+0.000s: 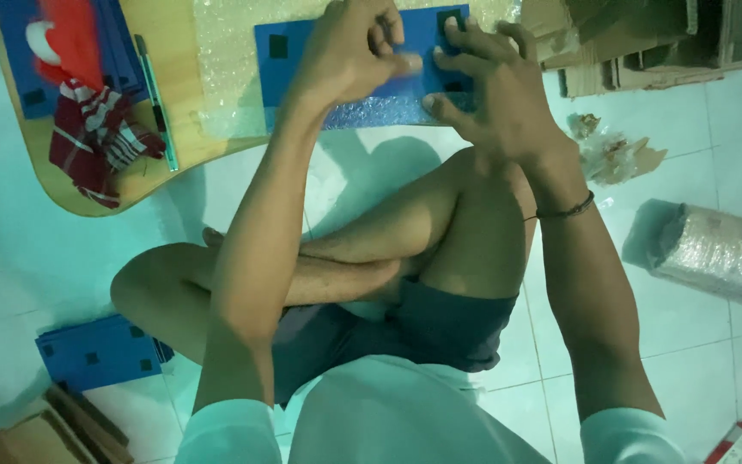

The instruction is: Wrapping a blue rectangular item in bubble wrap and securing it with adhesive tape.

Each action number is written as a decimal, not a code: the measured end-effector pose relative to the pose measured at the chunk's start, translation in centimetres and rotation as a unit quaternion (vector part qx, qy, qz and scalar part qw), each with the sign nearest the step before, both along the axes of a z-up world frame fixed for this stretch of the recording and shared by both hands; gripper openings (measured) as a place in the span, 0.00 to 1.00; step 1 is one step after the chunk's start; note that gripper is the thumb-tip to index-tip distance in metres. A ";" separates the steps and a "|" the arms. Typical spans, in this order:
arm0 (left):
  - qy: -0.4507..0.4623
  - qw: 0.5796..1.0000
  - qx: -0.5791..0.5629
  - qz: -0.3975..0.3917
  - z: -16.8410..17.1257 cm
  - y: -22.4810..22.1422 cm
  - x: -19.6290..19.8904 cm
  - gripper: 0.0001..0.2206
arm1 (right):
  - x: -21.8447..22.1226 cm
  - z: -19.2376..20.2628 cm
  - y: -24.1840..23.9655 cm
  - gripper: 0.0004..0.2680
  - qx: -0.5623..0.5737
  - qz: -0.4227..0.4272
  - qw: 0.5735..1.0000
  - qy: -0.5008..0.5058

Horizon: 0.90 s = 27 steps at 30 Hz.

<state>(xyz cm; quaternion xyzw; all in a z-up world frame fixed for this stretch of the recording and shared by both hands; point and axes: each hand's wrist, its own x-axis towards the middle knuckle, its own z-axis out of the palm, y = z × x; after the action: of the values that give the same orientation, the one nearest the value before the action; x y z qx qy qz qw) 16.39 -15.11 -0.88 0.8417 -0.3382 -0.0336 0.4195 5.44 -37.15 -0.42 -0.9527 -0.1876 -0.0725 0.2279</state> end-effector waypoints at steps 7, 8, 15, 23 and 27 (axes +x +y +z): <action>-0.032 0.998 0.053 0.020 0.2 -0.2 -0.7 0.18 | 0.0 -0.4 -0.2 0.21 -0.027 0.001 1.000 -0.003; -0.042 0.998 0.047 0.014 0.5 -0.2 -0.9 0.17 | 0.0 -0.2 -0.1 0.21 -0.014 0.003 1.000 -0.003; -0.096 0.995 0.017 0.004 0.2 0.5 -1.8 0.13 | -0.1 -0.3 0.3 0.20 -0.017 -0.021 1.000 -0.005; -0.106 0.994 0.021 -0.034 0.8 1.5 -1.7 0.17 | -0.2 -0.1 0.5 0.19 -0.015 -0.032 0.999 -0.013; -0.074 0.995 0.001 -0.064 1.1 1.7 -1.5 0.18 | -0.2 -0.3 0.2 0.19 -0.032 -0.029 0.999 -0.013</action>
<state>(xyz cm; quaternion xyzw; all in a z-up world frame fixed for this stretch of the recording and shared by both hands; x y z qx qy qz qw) 14.86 -13.38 0.23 0.8190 -0.4218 0.0019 0.3890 5.27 -36.90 -0.76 -0.9635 -0.1648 -0.0852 0.1930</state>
